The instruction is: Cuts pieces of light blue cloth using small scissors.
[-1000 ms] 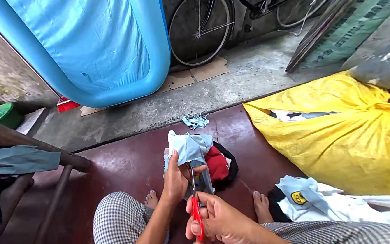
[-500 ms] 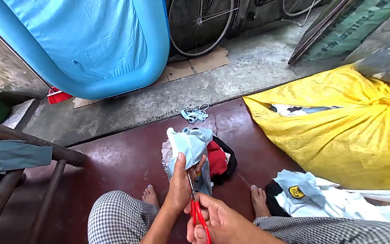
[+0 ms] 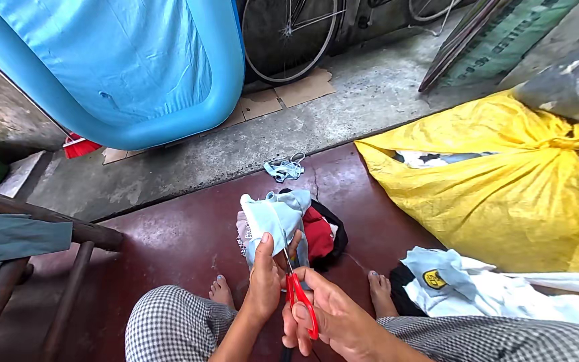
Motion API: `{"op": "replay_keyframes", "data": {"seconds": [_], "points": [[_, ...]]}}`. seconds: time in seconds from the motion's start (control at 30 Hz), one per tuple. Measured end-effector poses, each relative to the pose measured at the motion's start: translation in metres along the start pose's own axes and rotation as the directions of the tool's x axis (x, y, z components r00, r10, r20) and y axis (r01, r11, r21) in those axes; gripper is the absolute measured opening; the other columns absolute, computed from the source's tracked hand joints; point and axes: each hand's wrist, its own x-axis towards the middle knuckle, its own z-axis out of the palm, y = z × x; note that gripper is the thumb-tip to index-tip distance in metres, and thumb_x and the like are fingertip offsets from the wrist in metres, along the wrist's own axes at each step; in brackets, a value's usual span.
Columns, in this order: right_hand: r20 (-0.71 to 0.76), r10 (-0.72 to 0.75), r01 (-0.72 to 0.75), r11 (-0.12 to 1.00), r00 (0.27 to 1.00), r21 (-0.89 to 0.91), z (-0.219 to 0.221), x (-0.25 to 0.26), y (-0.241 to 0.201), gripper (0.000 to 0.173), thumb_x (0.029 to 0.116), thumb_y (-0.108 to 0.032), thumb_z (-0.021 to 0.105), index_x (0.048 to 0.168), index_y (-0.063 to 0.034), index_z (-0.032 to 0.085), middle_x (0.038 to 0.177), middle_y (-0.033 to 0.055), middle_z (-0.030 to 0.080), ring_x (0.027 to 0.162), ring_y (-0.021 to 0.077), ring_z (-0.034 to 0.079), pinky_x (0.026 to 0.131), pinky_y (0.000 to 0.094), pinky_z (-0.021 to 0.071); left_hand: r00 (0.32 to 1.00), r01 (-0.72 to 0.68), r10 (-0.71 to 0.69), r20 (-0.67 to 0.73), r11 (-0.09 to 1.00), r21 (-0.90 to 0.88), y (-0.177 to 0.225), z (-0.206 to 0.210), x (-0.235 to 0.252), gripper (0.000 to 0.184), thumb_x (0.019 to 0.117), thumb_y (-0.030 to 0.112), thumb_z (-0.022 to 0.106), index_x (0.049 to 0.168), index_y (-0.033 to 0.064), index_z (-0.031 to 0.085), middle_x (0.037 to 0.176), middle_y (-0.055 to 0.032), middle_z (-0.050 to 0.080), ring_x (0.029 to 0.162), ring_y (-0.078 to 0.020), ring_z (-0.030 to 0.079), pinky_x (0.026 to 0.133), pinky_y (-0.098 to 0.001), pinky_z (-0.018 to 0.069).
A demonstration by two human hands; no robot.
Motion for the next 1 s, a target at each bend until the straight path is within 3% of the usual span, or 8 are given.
{"op": "replay_keyframes", "data": {"seconds": [0.23,0.47,0.67,0.83,1.0], "points": [[-0.022,-0.007,0.006,1.0,1.0,-0.025,0.001,0.001,-0.002,0.041,0.0981,-0.025,0.07,0.127,-0.0083,0.046,0.088,0.0074,0.07,0.077,0.0196,0.072,0.071,0.0357,0.0622,1.0,0.025,-0.025,0.004,0.998,0.05,0.002,-0.002,-0.004,0.059,0.1059,0.051,0.036,0.143,0.0065,0.044,0.139,-0.0131,0.06,0.131,-0.0244,0.057,0.112,-0.0403,0.0459],[-0.072,0.028,-0.03,0.999,0.997,-0.038,0.006,-0.001,-0.006,0.037,0.0972,-0.019,0.07,0.126,-0.0105,0.048,0.085,0.0036,0.069,0.072,0.0155,0.071,0.067,0.0324,0.0617,1.0,0.017,-0.016,-0.01,0.999,0.034,0.002,-0.002,-0.003,0.058,0.1038,0.05,0.042,0.14,0.0058,0.048,0.135,-0.0131,0.062,0.129,-0.0236,0.059,0.112,-0.0389,0.0463],[-0.013,0.013,-0.013,0.999,1.0,-0.049,-0.004,0.001,-0.01,0.038,0.1001,-0.027,0.066,0.127,-0.0095,0.047,0.089,0.0067,0.069,0.079,0.0202,0.072,0.077,0.0384,0.0624,0.997,0.074,-0.077,0.011,0.981,0.179,0.002,-0.005,-0.01,0.071,0.1022,0.059,0.039,0.138,-0.0015,0.049,0.13,-0.0134,0.066,0.127,-0.0208,0.06,0.108,-0.0365,0.0489],[-0.025,0.002,-0.003,0.999,1.0,-0.047,-0.005,0.001,-0.011,0.04,0.0994,-0.032,0.067,0.125,-0.0108,0.046,0.088,0.0055,0.068,0.078,0.0198,0.071,0.077,0.0389,0.0622,0.996,0.08,-0.087,0.015,0.962,0.261,-0.001,-0.007,-0.015,0.079,0.1007,0.064,0.038,0.134,-0.0061,0.053,0.125,-0.0134,0.069,0.124,-0.0171,0.063,0.106,-0.0333,0.0503],[-0.132,0.009,-0.018,0.997,0.991,-0.07,0.005,-0.001,-0.012,0.037,0.097,-0.019,0.07,0.125,-0.0099,0.048,0.083,0.0032,0.068,0.07,0.0161,0.07,0.069,0.0359,0.0628,0.997,0.077,-0.078,-0.008,0.968,0.24,-0.002,-0.007,-0.013,0.077,0.1022,0.058,0.037,0.139,-0.0079,0.045,0.13,-0.0161,0.066,0.126,-0.02,0.061,0.108,-0.0359,0.0488]]}}
